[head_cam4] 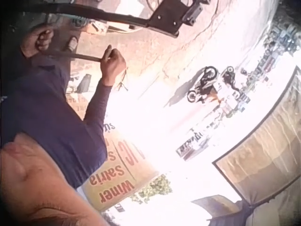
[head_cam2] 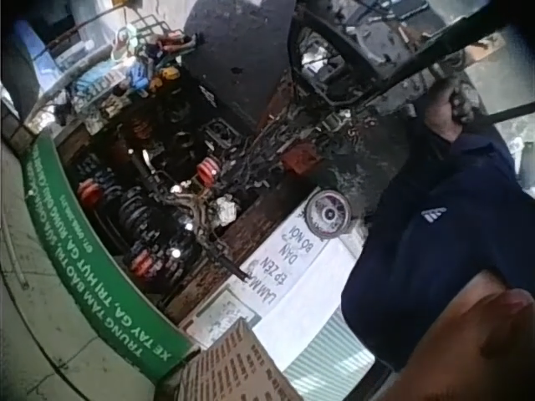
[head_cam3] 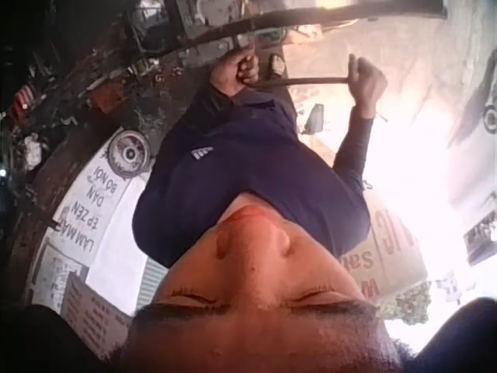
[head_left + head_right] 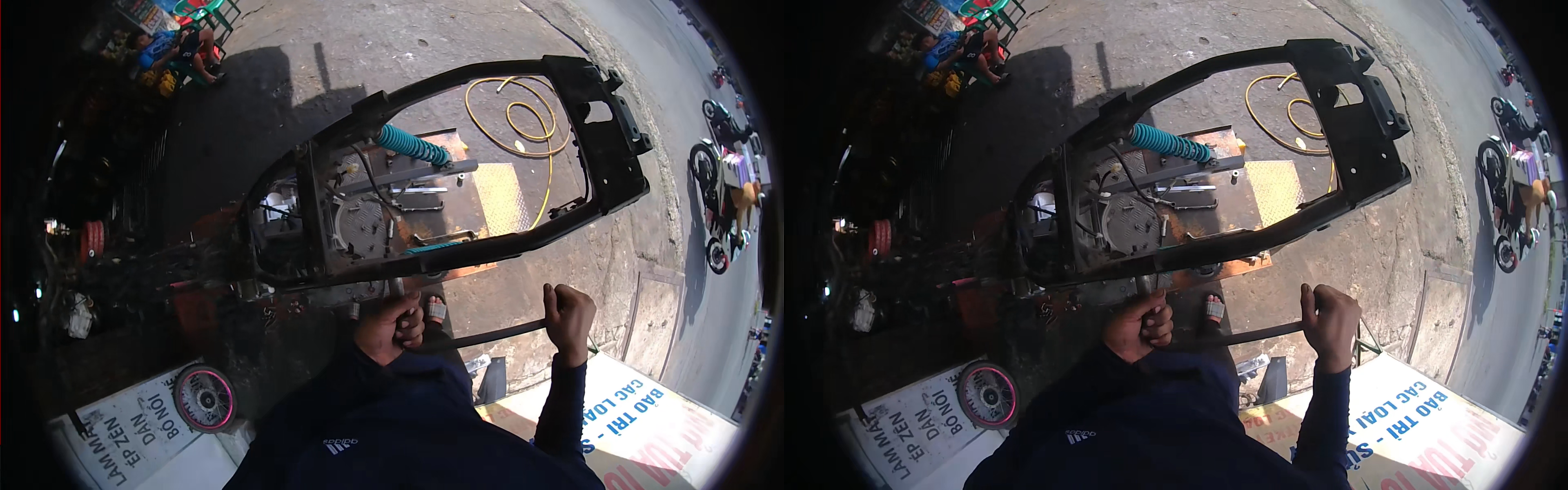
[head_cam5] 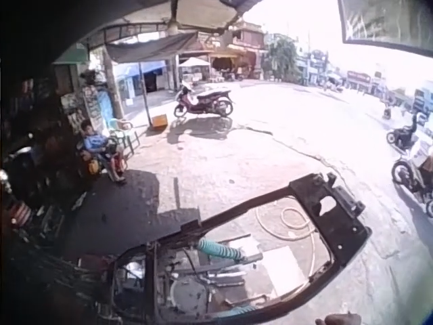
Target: Manually tightening components on a motorcycle frame using a hand tool.
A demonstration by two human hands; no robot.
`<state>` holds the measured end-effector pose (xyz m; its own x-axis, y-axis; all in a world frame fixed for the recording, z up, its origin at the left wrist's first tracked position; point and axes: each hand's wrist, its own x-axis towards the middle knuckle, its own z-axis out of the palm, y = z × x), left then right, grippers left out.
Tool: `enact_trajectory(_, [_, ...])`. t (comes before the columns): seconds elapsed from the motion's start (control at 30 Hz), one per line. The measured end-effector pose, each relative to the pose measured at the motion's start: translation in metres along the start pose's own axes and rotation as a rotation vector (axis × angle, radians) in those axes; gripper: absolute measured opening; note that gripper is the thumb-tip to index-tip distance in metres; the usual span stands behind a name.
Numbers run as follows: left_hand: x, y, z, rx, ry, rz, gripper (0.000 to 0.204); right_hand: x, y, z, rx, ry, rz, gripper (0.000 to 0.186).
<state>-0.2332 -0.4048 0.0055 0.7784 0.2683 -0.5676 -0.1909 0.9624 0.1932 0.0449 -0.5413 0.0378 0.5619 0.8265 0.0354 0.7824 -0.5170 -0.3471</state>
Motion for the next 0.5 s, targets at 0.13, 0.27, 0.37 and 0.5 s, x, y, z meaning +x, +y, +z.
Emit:
enact_trajectory(0.13, [-0.008,-0.009,0.017,0.114,0.248,0.175,0.024,0.008,0.031,0.093,0.389,-0.231,0.146,0.039])
enact_trajectory(0.27, [-0.005,-0.02,0.036,0.199,0.377,0.308,0.02,-0.019,0.022,0.274,1.02,-0.527,0.181,0.035])
enact_trajectory(0.37, [-0.003,-0.025,0.034,0.265,0.429,0.389,0.021,-0.031,0.01,0.31,1.157,-0.518,0.163,0.035])
enact_trajectory(0.5, [-0.003,-0.031,0.03,0.249,0.353,0.423,0.03,-0.037,0.035,0.296,1.059,-0.567,0.069,0.041])
